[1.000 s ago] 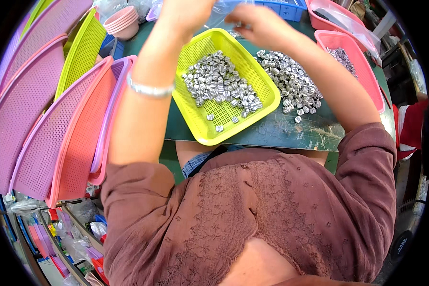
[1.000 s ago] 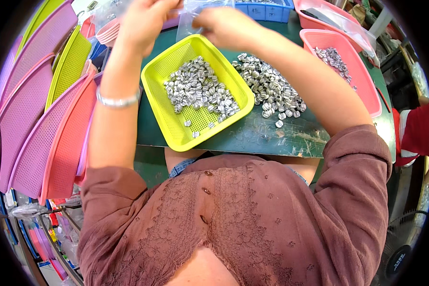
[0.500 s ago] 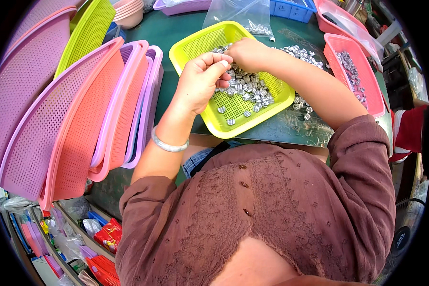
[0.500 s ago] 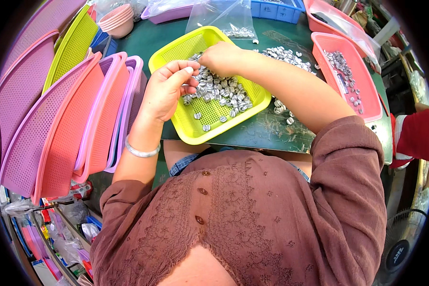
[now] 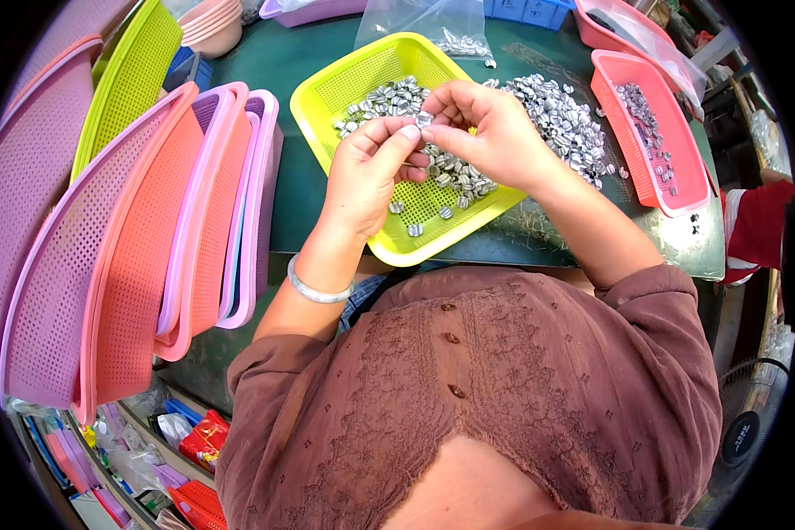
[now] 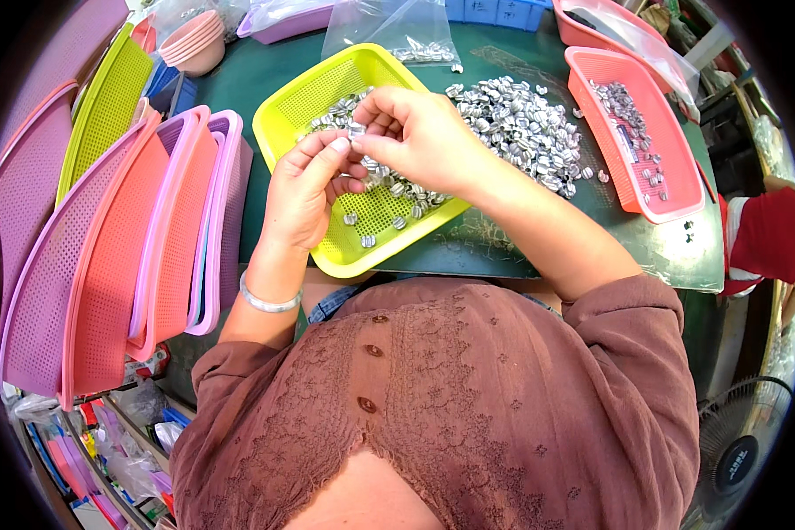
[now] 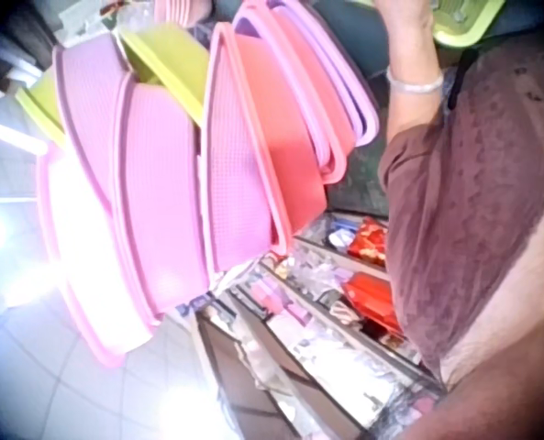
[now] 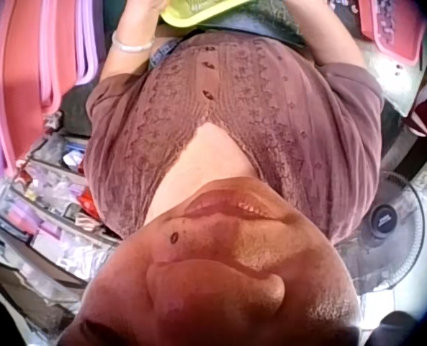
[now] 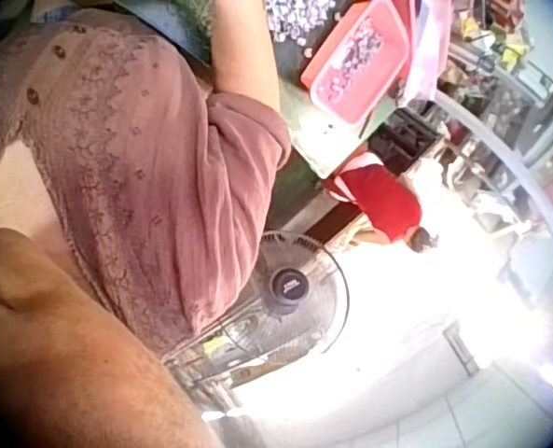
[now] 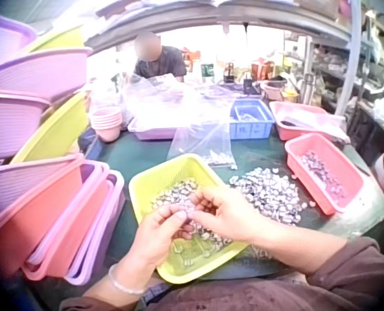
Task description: The person picks up small metal components from a yellow basket and uses a pair of red-handled pliers to trim a part of each component before placing them into a pink basket.
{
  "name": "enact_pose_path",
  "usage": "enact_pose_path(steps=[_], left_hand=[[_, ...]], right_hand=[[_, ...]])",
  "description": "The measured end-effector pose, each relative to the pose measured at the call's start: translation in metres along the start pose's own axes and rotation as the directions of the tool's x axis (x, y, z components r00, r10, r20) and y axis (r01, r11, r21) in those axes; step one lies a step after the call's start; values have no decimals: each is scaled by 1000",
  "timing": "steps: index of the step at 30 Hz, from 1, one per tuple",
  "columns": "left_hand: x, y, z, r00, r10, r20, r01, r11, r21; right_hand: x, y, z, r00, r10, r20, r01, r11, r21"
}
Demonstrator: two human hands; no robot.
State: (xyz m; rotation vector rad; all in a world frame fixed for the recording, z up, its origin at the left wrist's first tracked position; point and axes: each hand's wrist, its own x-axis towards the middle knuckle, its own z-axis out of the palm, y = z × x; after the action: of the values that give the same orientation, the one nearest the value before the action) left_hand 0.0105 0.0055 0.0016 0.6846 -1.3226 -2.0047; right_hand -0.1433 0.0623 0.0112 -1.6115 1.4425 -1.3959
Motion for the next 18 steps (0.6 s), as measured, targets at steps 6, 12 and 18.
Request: enact_pose_path(steps=[6,12,18], left_hand=[[1,-2,-2,1000,10,-1,-10,1000,14],[2,-3,-4,999,-10,36,9,1000,3],[0,-2,-1,998,12,55,-11,1000,-26]], right_hand=[[-9,2,2,1000,25,-3,-25,997,74],[-13,-2,1,995,-93,-33,90,993,-75],[-14,-5,1,961,-269,-54,249,938,-242]])
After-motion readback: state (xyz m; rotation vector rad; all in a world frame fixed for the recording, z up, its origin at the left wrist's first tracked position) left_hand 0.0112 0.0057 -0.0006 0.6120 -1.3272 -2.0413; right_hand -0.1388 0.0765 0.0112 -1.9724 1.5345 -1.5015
